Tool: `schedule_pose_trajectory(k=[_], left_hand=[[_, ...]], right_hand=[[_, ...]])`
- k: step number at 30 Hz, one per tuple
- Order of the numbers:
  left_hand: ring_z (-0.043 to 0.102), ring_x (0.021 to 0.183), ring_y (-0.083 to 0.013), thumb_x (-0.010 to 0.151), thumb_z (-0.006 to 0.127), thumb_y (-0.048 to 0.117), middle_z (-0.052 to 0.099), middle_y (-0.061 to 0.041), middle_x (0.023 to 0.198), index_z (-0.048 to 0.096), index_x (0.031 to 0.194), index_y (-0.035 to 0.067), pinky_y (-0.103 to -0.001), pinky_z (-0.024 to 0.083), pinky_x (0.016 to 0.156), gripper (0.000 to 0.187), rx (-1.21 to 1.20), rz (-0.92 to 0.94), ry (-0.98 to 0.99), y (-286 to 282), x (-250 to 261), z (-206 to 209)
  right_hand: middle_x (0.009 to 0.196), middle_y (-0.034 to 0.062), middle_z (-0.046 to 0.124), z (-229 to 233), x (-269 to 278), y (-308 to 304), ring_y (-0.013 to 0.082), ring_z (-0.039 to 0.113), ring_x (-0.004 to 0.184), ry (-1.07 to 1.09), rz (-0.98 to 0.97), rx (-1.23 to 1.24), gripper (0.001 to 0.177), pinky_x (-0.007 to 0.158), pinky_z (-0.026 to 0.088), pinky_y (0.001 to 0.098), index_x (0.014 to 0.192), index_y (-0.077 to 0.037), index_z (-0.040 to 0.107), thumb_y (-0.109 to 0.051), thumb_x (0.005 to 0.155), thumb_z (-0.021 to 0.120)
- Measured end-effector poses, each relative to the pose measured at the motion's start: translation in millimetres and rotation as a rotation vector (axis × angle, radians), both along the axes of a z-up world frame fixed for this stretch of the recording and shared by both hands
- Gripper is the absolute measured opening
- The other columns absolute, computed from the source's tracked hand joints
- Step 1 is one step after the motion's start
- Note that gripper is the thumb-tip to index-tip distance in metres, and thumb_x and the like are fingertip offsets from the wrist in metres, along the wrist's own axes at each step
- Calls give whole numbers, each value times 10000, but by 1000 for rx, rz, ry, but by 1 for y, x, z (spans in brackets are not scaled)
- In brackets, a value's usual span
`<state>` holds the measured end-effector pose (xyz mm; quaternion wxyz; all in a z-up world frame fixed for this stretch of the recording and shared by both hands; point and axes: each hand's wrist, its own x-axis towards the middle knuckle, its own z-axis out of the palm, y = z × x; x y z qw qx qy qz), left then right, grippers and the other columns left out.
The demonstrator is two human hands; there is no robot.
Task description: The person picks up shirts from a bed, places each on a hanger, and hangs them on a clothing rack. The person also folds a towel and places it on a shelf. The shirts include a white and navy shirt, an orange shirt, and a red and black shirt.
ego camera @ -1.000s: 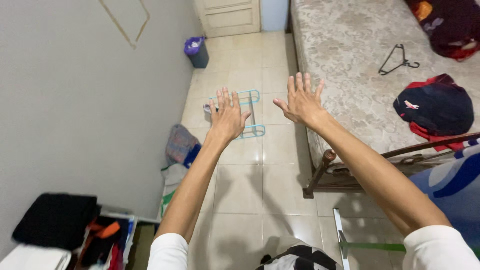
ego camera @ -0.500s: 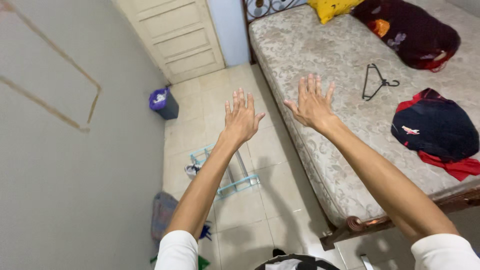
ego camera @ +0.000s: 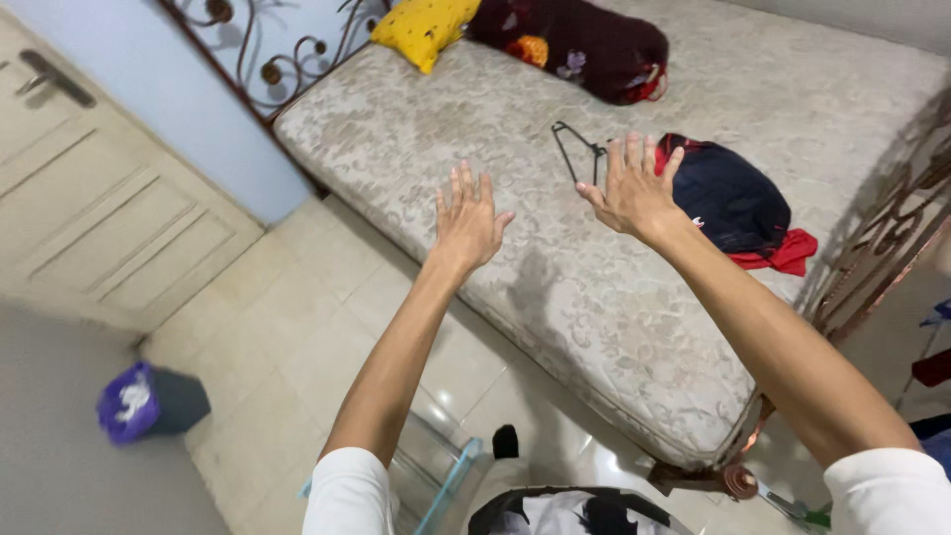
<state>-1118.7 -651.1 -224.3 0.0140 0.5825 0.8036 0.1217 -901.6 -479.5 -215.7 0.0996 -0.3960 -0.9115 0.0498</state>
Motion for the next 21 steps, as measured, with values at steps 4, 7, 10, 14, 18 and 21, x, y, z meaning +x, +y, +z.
schedule_pose_trajectory(k=[4, 7, 10, 14, 18, 21], left_hand=[[60, 1549, -484, 984, 575, 485, 64, -341, 1652, 246, 1563, -46, -652, 109, 1207, 852, -8, -116, 27, 88, -46, -4], [64, 1534, -498, 981, 590, 469, 59, -355, 1642, 252, 1558, -58, -660, 124, 1196, 851, 38, -254, -11, 149, -59, -10], [69, 1535, -496, 970, 603, 454, 70, -345, 1639, 265, 1558, -39, -664, 142, 1188, 838, -15, -337, -20, 208, -57, -21], [113, 1539, -490, 975, 608, 423, 107, -336, 1649, 304, 1543, -36, -656, 178, 1189, 792, 98, -442, -47, 280, -51, -45], [141, 1545, -490, 988, 608, 401, 128, -326, 1652, 310, 1552, -45, -646, 204, 1192, 779, 143, -569, -67, 357, -42, -63], [145, 1528, -496, 985, 621, 381, 109, -336, 1645, 308, 1547, -35, -650, 205, 1187, 767, 103, -631, -64, 405, -29, -78]], right_hand=[[1638, 312, 182, -1, -6, 53, 512, 107, 1521, -10, -147, 5, 928, 1112, 52, 792, 1577, 37, 228, -653, 979, 389], [1637, 322, 201, -5, -2, 86, 520, 139, 1512, -23, -241, 8, 930, 1105, 62, 808, 1569, 66, 238, -653, 997, 386], [1625, 328, 210, -10, 5, 124, 516, 140, 1514, -53, -339, 25, 926, 1096, 72, 805, 1559, 73, 243, -641, 989, 399], [1614, 347, 200, -32, 9, 176, 528, 134, 1504, -57, -431, 42, 923, 1083, 72, 807, 1552, 83, 245, -628, 989, 423], [1629, 339, 199, -64, 17, 221, 512, 145, 1510, 18, -481, 44, 882, 1105, 80, 792, 1555, 76, 250, -596, 1009, 412], [1646, 319, 203, -85, 20, 252, 488, 155, 1529, 17, -541, -17, 855, 1126, 89, 783, 1570, 51, 250, -574, 1009, 409]])
